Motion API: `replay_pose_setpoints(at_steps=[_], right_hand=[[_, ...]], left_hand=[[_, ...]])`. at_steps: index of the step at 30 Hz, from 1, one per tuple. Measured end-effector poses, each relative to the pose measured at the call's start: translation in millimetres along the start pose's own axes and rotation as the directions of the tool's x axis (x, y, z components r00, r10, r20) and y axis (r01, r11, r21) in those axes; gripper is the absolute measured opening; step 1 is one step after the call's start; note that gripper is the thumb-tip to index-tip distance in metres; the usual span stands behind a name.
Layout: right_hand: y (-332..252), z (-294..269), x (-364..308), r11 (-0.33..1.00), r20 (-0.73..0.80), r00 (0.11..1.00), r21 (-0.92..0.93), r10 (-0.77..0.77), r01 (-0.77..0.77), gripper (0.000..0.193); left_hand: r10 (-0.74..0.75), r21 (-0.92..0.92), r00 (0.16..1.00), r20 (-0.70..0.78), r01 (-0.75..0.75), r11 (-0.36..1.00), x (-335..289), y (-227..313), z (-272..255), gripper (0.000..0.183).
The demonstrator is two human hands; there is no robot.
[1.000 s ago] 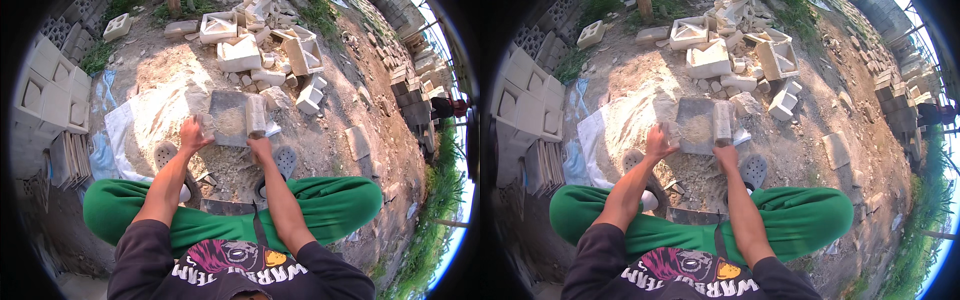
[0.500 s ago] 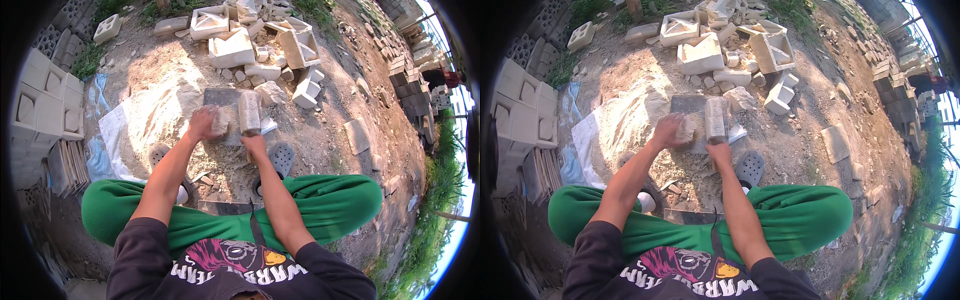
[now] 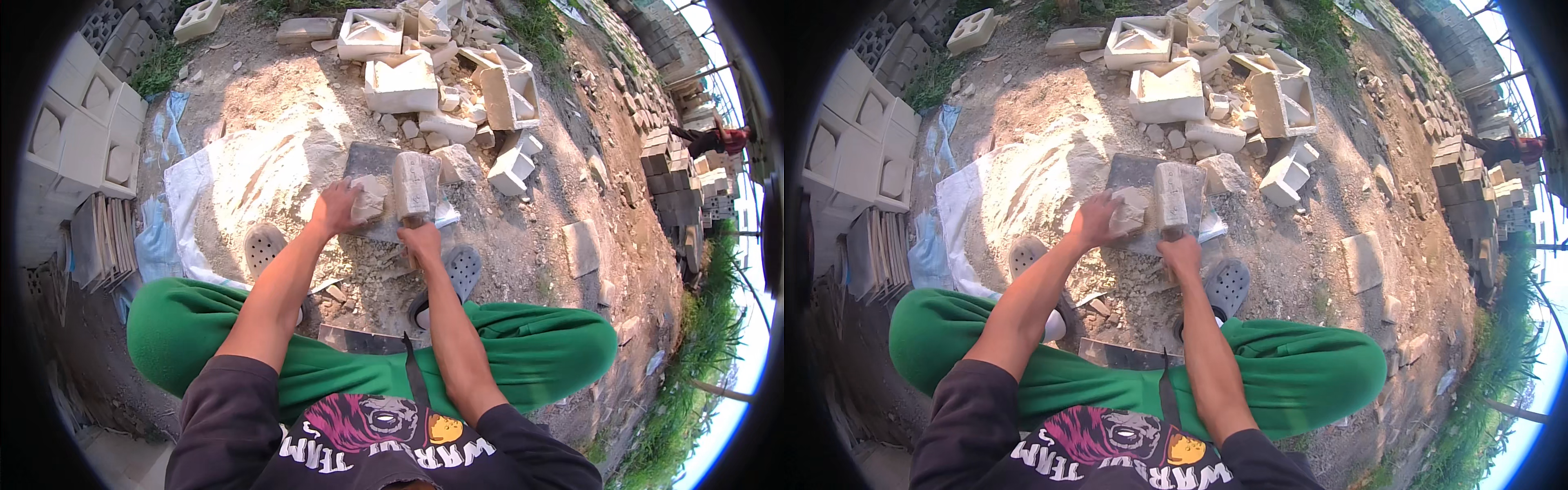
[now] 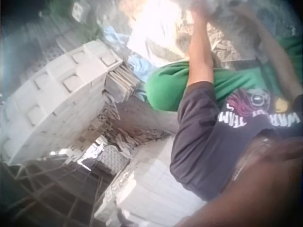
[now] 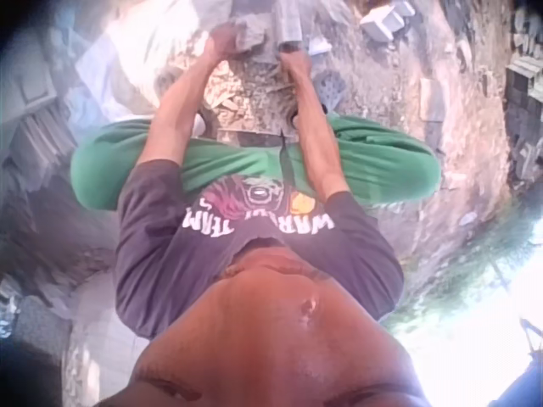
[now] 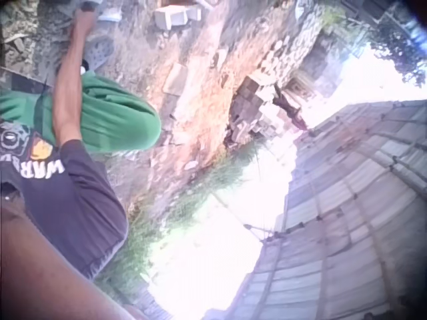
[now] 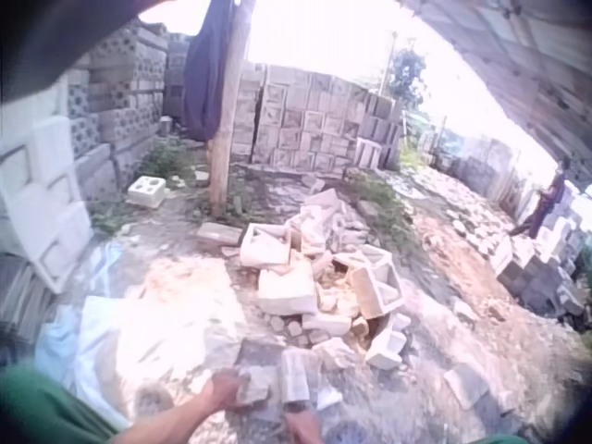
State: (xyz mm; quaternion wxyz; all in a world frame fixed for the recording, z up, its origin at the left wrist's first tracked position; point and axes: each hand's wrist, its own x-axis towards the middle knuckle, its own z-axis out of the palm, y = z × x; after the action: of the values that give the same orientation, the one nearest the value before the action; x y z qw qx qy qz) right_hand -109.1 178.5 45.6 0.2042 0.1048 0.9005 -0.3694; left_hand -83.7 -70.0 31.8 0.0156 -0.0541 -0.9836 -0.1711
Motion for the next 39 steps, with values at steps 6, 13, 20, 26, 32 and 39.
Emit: replay_pose_setpoints(at_steps=[6, 13, 20, 26, 32, 39], right_hand=[[-56, -24, -9, 0.982, 0.055, 0.994, 0.168, -0.096, 0.085, 0.041], [-16, 1, 4, 0.977, 0.046, 0.984, -0.118, -0.171, 0.176, 0.026], [-60, -25, -8, 0.997, 0.033, 0.998, 0.069, -0.047, 0.045, 0.037], [-59, -5, -15, 0.902, -0.192, 0.898, 0.104, -0.395, 0.419, 0.032], [-48, -16, -4, 0.993, 0.051, 0.994, -0.067, -0.092, 0.095, 0.034], [-60, -17, -1, 0.894, -0.232, 0.892, 0.138, -0.389, 0.426, 0.030]], left_hand=[[-0.097, -0.065, 0.993, 0.059, 0.101, 0.993, -9, 2, 1, 0.091], [-0.146, 0.078, 0.966, 0.212, 0.133, 0.988, 5, 26, -15, 0.091], [-0.204, 0.074, 0.963, 0.174, 0.194, 0.978, 3, 30, -12, 0.090], [-0.233, 0.029, 0.952, 0.201, 0.232, 0.972, 2, 28, -16, 0.090], [-0.193, 0.032, 0.973, 0.126, 0.190, 0.981, 0, 23, 1, 0.091], [-0.165, -0.019, 0.978, 0.127, 0.169, 0.985, 1, 23, -1, 0.091]])
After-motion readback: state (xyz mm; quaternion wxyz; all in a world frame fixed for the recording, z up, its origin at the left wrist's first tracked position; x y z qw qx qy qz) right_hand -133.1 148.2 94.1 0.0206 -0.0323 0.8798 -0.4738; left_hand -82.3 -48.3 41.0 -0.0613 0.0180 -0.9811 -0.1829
